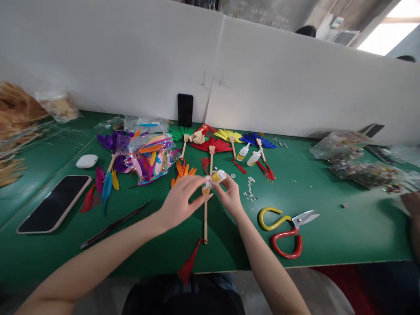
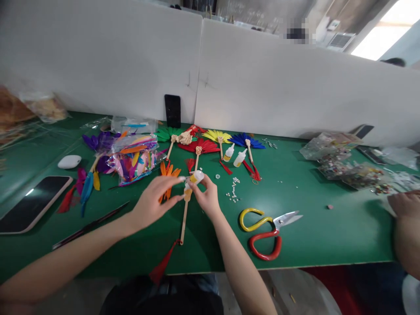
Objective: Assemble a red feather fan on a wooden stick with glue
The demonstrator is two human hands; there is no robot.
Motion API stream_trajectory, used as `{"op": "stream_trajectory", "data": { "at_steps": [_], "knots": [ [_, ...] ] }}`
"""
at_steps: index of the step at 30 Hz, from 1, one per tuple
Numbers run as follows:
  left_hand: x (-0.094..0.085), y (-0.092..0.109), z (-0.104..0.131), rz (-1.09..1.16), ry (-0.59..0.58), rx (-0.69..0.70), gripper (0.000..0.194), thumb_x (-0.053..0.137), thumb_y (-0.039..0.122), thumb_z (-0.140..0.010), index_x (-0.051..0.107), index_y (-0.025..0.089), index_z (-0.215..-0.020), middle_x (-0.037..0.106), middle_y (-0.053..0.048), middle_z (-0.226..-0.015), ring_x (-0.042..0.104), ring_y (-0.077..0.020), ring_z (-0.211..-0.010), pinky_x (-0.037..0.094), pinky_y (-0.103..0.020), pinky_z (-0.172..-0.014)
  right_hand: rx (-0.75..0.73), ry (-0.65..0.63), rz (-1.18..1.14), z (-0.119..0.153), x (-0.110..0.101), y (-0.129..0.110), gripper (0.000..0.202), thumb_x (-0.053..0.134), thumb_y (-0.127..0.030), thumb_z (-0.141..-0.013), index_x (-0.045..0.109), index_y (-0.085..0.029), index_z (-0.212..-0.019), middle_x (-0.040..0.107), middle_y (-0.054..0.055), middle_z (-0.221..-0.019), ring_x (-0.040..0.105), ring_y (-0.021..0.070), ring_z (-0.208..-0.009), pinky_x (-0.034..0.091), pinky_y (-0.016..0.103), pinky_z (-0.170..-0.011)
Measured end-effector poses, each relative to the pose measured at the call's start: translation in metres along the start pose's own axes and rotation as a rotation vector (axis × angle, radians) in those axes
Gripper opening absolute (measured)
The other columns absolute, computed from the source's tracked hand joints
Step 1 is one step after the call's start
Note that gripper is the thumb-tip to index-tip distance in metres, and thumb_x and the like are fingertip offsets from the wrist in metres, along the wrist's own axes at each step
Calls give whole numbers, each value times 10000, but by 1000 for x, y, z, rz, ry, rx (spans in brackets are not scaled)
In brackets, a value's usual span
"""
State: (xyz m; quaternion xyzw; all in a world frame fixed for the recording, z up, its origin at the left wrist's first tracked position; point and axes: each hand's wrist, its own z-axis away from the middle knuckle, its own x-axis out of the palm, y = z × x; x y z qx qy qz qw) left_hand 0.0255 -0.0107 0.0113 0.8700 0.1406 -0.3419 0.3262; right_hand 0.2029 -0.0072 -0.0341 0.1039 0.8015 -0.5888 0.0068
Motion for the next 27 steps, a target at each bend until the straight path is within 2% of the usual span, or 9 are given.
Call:
{"op": "stream_trajectory", "data": {
  "at_steps": [1, 3, 6, 8, 11, 15, 21, 27],
  "knots": [
    [-3, -5, -12, 31, -40, -79, 467, 567, 362, -830, 441, 226, -1258, 573, -82, -1186, 512, -220, -1112, 413, -400, -950, -5, -15, -4, 0, 0, -1, 276, 622, -357, -769, 604, -197, -993, 701, 59, -925, 655, 224, -883, 519, 362, -819],
    [-4, -13, -32, 151, -231, -155, 598, 609, 448, -771, 408, 248, -1298, 519, -77, -1275, 472, -237, -1172, 395, -399, -968, -19, -42, -15, 0, 1, -3, 263, 614, -352, -771, 607, -203, -988, 701, 54, -934, 654, 225, -887, 521, 364, -815],
    [-1, -19, -53, 360, -489, -192, 622, 584, 443, -786, 366, 270, -1342, 452, -76, -1355, 467, -248, -1188, 415, -375, -936, -57, -73, -27, 2, 2, -5, 253, 602, -321, -769, 611, -207, -995, 695, 54, -985, 647, 235, -922, 517, 371, -830],
    [2, -20, -59, 439, -565, -198, 601, 601, 399, -781, 393, 278, -1331, 518, -67, -1294, 519, -240, -1124, 439, -355, -888, -70, -76, -21, 3, 3, -6, 249, 592, -296, -767, 615, -203, -997, 695, 54, -996, 646, 240, -930, 516, 374, -832],
    [5, -19, -63, 487, -561, -201, 550, 638, 337, -754, 473, 272, -1274, 604, -39, -1174, 571, -213, -1029, 447, -328, -853, -80, -76, 6, 3, 2, -6, 256, 566, -249, -769, 619, -195, -1014, 699, 51, -993, 651, 238, -919, 523, 363, -812],
    [5, -17, -65, 526, -495, -211, 470, 643, 327, -745, 548, 232, -1196, 631, -42, -1117, 587, -201, -988, 455, -309, -827, -109, -96, 36, -2, 0, -4, 251, 540, -196, -762, 630, -184, -995, 711, 50, -938, 661, 236, -873, 527, 352, -781],
    [8, -20, -67, 590, -448, -216, 496, 663, 316, -731, 546, 233, -1206, 635, -40, -1112, 583, -198, -996, 450, -328, -856, -152, -108, 106, -10, -5, -7, 282, 525, -141, -733, 627, -178, -994, 709, 43, -906, 659, 232, -849, 519, 344, -770],
    [8, -26, -64, 629, -416, -248, 484, 645, 325, -745, 549, 226, -1209, 658, -41, -1051, 596, -195, -952, 467, -331, -824, -119, -132, 150, -16, -1, -11, 329, 480, -119, -713, 620, -178, -1005, 718, 38, -890, 665, 228, -839, 529, 333, -731]
  ]
}}
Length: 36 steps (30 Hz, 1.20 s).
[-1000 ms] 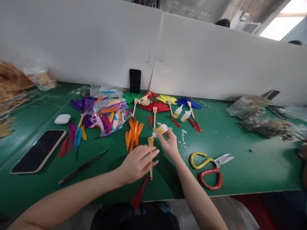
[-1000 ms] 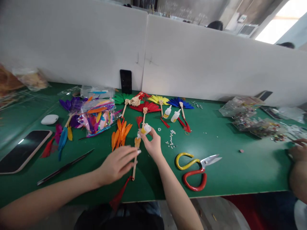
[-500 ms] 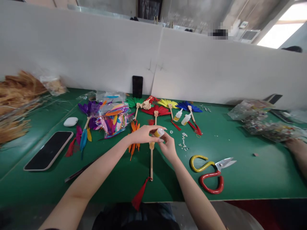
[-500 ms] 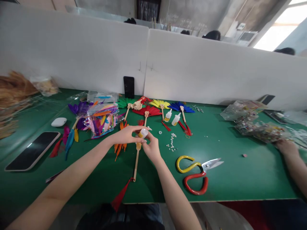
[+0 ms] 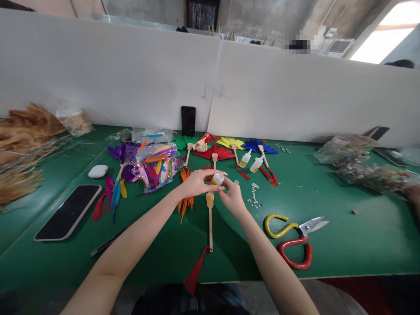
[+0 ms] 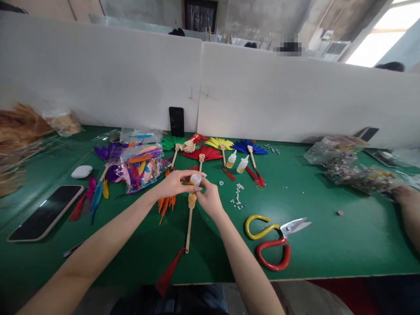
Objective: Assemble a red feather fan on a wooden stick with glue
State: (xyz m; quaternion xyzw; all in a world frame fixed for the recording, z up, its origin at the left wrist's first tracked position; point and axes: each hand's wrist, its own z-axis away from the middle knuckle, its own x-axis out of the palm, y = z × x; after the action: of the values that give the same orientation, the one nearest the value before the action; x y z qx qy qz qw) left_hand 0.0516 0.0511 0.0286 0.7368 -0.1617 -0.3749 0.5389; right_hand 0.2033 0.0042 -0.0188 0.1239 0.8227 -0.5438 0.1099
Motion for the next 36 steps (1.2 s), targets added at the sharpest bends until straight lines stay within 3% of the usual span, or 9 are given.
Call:
{"op": "stream_trajectory", "data": {
  "at_steps": [8, 36],
  "knots": [
    [0, -6, 2, 16, 11, -23, 481, 653, 357, -732, 563, 232, -1187, 655, -28, -1040, 598, -194, -953, 470, -330, -835, 9, -12, 16, 1, 2, 3, 265, 498, -153, -725, 623, -182, -957, 717, 37, -837, 670, 233, -796, 527, 337, -719],
    [0, -8, 1, 12, 2, -21, 491, 664, 324, -735, 555, 235, -1206, 655, -34, -1054, 593, -189, -952, 470, -321, -830, 18, -14, 1, 3, 3, 5, 323, 486, -121, -723, 612, -189, -1012, 711, 49, -882, 662, 241, -848, 532, 342, -721]
  ]
}}
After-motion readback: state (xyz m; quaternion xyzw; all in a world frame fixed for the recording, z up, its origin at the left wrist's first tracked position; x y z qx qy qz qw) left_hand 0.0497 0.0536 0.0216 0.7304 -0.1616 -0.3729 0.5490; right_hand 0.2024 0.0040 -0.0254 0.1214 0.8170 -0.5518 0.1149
